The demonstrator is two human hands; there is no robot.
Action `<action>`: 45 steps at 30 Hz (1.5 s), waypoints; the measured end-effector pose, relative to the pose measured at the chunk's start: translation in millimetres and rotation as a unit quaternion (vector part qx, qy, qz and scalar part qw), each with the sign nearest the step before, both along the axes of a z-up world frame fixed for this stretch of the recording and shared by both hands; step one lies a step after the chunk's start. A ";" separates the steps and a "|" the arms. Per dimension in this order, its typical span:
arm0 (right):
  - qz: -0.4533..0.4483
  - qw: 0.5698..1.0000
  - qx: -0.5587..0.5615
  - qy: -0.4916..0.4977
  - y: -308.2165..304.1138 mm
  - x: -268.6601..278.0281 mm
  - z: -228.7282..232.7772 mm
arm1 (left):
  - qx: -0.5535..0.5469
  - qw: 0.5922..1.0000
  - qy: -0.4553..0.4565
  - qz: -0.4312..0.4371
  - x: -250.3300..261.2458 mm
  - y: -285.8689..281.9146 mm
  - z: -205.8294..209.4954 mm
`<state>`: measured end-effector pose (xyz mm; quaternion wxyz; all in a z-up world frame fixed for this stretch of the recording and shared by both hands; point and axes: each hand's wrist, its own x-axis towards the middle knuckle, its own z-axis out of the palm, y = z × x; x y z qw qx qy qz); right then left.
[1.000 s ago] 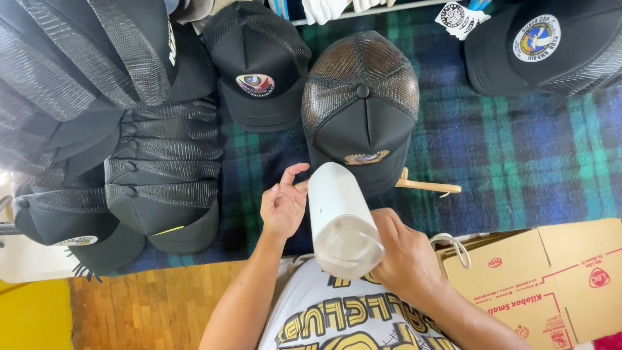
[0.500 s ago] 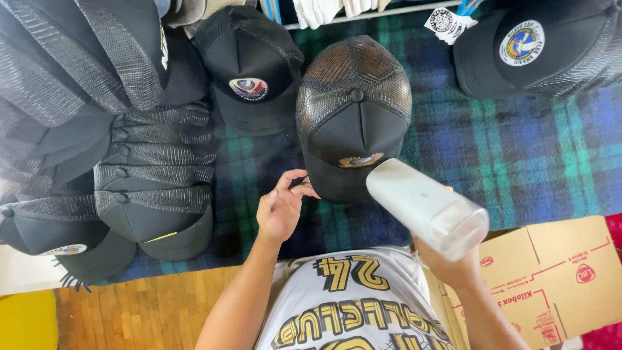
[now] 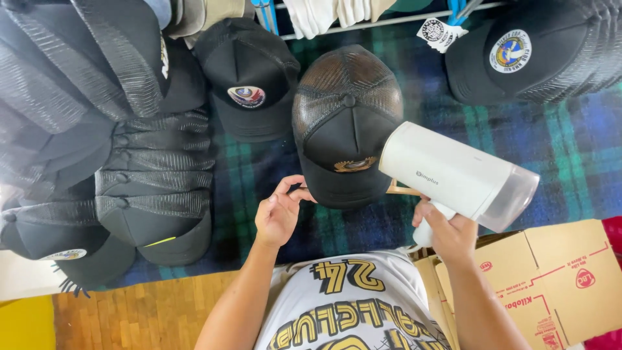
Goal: The person is cleaning a black mesh cap by first brushing it with a wooden brush and then using a handheld steamer to remove wrinkles or shape it.
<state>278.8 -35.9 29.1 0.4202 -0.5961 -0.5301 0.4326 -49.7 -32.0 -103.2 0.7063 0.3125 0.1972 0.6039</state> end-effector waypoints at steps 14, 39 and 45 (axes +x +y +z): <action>0.107 0.964 0.024 -0.243 41.6 -27.1 139.8 | 0.005 0.999 0.043 0.025 2.0 -6.3 28.1; 0.311 0.837 0.133 -0.431 -5.9 -158.8 101.5 | -0.173 0.951 -0.256 -0.011 -12.3 -8.0 54.2; 0.300 0.875 0.087 -0.370 -19.9 -132.0 79.1 | -0.189 0.934 -0.304 -0.019 -11.9 -4.7 53.0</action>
